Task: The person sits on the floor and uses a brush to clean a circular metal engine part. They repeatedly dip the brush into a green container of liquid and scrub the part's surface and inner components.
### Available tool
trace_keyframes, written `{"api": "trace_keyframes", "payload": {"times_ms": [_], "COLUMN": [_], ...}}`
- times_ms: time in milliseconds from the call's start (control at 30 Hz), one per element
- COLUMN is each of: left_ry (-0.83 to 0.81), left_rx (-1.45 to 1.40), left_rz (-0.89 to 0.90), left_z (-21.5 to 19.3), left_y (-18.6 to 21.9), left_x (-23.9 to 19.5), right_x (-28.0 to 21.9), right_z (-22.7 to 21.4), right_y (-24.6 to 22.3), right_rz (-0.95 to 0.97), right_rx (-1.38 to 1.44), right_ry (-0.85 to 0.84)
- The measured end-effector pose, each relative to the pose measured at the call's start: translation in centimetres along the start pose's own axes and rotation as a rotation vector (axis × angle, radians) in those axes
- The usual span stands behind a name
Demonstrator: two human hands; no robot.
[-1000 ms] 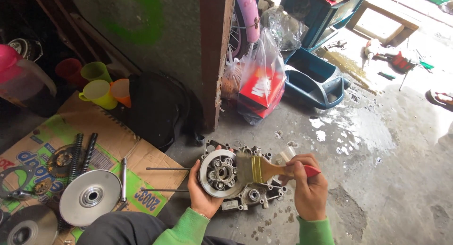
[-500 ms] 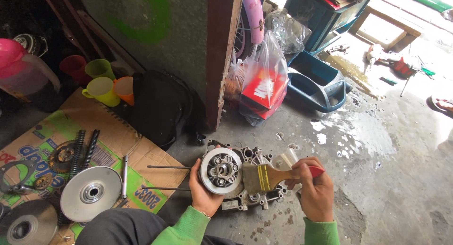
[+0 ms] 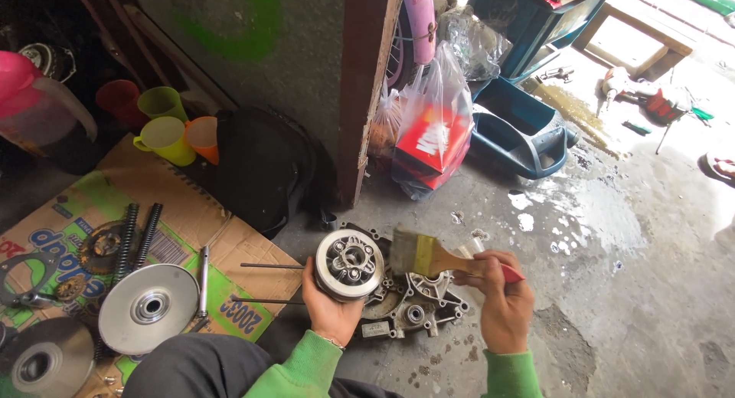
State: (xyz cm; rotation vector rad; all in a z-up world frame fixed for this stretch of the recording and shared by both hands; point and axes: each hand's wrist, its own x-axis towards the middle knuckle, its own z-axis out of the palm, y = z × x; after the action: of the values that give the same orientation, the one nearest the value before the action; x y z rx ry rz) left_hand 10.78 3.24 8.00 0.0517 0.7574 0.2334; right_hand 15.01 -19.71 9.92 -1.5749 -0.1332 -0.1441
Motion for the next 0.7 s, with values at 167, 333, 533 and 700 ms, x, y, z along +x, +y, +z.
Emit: {"api": "trace_keyframes", "payload": {"times_ms": [167, 333, 533, 700], "left_ry": [-0.026, -0.127, -0.195, -0.167], "left_rx": [0.062, 0.131, 0.164, 0.218], "left_rz": [-0.028, -0.011, -0.015, -0.040], "left_z": [0.1, 0.2, 0.7, 1.2], "left_y": [0.1, -0.2, -0.5, -0.4], "left_x": [-0.2, -0.2, -1.2, -1.9], "right_x": [0.1, 0.0, 0.0, 0.6], "right_z": [0.4, 0.4, 1.0, -1.2], "right_y": [0.1, -1.5, 0.6, -0.3], "right_rz": [0.085, 0.031, 0.088, 0.022], "right_rx": [0.018, 0.025, 0.087, -0.037], "right_ry": [-0.125, 0.073, -0.148, 0.032]}}
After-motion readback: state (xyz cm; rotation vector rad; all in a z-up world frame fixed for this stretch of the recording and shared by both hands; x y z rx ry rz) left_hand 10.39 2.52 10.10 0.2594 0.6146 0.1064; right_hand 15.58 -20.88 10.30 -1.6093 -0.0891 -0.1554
